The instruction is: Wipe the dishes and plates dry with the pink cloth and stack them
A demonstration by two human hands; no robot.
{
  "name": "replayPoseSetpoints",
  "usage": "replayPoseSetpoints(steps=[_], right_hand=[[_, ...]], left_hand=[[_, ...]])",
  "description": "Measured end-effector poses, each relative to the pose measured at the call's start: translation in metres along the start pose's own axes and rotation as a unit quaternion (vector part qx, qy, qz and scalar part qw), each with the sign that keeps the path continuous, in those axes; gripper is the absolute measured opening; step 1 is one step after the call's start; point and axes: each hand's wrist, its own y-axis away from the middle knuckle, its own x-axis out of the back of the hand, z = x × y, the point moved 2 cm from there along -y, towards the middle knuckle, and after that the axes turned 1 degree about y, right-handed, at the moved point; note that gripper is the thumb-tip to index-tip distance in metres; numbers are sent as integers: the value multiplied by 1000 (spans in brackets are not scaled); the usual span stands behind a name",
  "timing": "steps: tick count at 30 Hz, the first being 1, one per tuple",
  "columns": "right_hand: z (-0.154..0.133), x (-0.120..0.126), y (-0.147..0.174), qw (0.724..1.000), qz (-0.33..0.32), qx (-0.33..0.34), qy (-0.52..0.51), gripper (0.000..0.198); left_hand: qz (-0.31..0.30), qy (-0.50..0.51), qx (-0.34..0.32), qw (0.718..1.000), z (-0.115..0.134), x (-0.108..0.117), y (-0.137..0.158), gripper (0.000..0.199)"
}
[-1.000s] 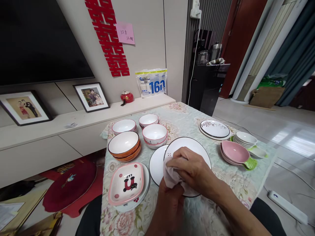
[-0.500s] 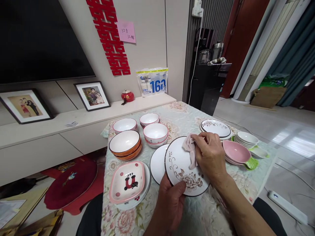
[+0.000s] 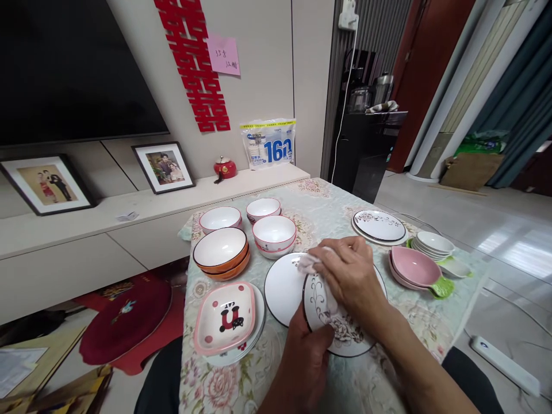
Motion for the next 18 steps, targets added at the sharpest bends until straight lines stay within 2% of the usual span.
replayPoseSetpoints(steps=[4, 8, 11, 13, 16, 18], right_hand=[[36, -6, 2, 994, -7, -104, -16, 29], [55, -11, 7, 968, -68, -229, -76, 29], [60, -14, 9, 938, -126, -294, -137, 37], [60, -17, 9, 909, -148, -311, -236, 38], [59, -20, 9, 850, -136, -338, -382, 33], [60, -20, 10, 830, -104, -356, -416, 31]], left_hand=[[21, 32, -16, 999, -1, 2, -1, 52], [43, 72, -46, 995, 0, 10, -7, 60], [79, 106, -73, 989, 2, 15, -11, 63], [103, 124, -87, 983, 4, 16, -12, 67], [116, 139, -95, 979, 6, 14, -11, 72], [95, 137, -88, 982, 6, 13, -9, 74]])
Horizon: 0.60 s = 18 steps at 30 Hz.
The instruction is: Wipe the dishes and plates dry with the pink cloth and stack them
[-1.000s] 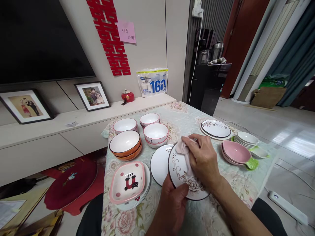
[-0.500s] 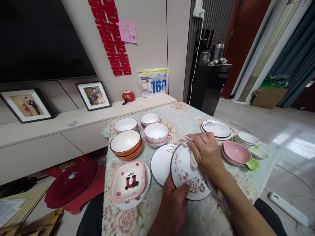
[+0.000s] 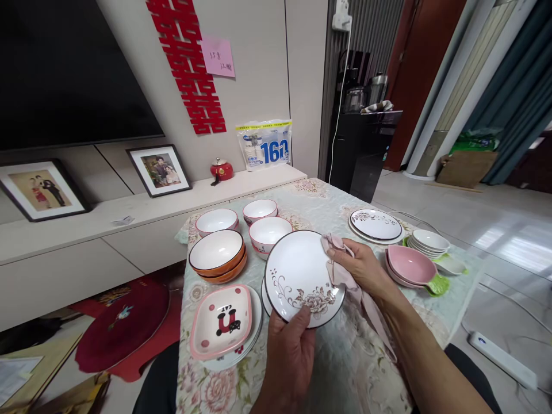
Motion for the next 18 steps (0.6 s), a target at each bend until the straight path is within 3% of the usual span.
replayPoseSetpoints(steps=[3, 10, 15, 18], right_hand=[[-5, 5, 4, 999, 35, 30, 19, 28], [-27, 17, 15, 974, 10, 155, 162, 20], [-15, 2, 8, 994, 22, 88, 65, 31], [-6, -12, 7, 995, -29, 46, 78, 43]], left_hand=[[-40, -17, 29, 999, 3, -1, 1, 76], [-68, -63, 92, 991, 10, 2, -2, 74], [-18, -19, 34, 999, 11, -3, -1, 72], [21, 7, -35, 999, 18, -5, -4, 72]])
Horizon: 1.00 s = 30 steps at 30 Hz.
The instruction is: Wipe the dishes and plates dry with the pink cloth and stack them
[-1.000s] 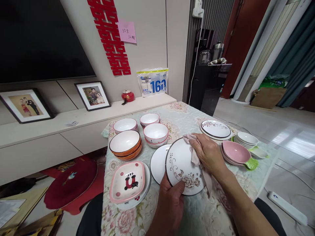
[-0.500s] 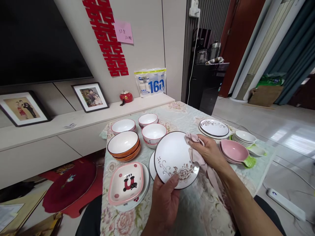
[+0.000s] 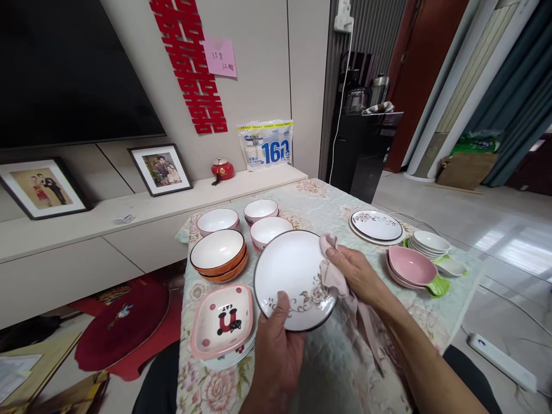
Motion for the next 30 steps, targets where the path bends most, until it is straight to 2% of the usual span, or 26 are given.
replayPoseSetpoints(steps=[3, 4, 5, 7, 9, 10, 12, 13, 15, 17, 19, 21, 24, 25, 26, 28, 30], right_hand=[[-2, -6, 6, 992, -82, 5, 99, 48], [-4, -6, 8, 985, -89, 11, 149, 48], [-6, -4, 9, 977, -73, 17, 200, 46], [-12, 1, 12, 958, 21, 50, 282, 39], [-18, 2, 14, 932, 118, 125, 318, 33], [-20, 0, 14, 918, 145, 172, 327, 32], [-21, -10, 15, 887, 158, 247, 357, 29], [-21, -16, 15, 874, 153, 261, 380, 29], [-20, -29, 17, 862, 130, 241, 427, 26], [-23, -40, 22, 871, 87, 191, 444, 20], [-30, -46, 29, 896, 19, 160, 414, 16], [-39, -47, 37, 919, -73, 166, 350, 18], [-46, -37, 40, 925, -192, 207, 256, 29], [-44, -32, 38, 925, -197, 211, 248, 32], [-41, -26, 35, 928, -175, 205, 257, 33], [-31, -15, 25, 933, -74, 172, 307, 29], [-22, -10, 18, 921, 32, 154, 355, 26]], left_hand=[[16, 11, -29, 999, 7, 0, -6, 69], [20, 11, -26, 999, 7, 1, -7, 67], [25, 10, -20, 999, 8, 2, -8, 65], [33, 5, -14, 999, 7, 3, -9, 62], [31, 2, -1, 1000, 4, 3, -8, 58], [25, 2, 9, 1000, 3, 2, -7, 56], [13, 7, 28, 999, 0, 0, -4, 51], [11, 10, 35, 999, -2, 0, -4, 50], [13, 14, 42, 999, -3, 1, -3, 47], [10, 17, 49, 999, -3, 3, -4, 42], [-18, 20, 57, 998, -3, 4, -6, 37], [-44, 18, 60, 997, -1, 5, -7, 32], [-45, 5, 68, 997, 0, 5, -8, 30], [-41, 4, 69, 997, 0, 4, -8, 30], [-37, 5, 70, 997, -1, 3, -7, 29], [-32, 7, 72, 997, -4, 1, -5, 33], [-35, 3, 87, 996, -10, 1, -2, 42]])
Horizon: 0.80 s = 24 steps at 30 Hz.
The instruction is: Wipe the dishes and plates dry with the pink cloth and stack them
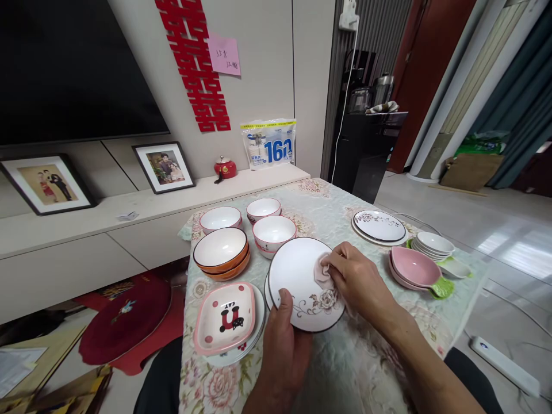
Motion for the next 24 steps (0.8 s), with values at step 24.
replayPoseSetpoints(steps=[24], right_hand=[[-17, 30, 16, 979, -191, 71, -20, 31]], left_hand=[[-56, 13, 10, 998, -7, 7, 2, 64]])
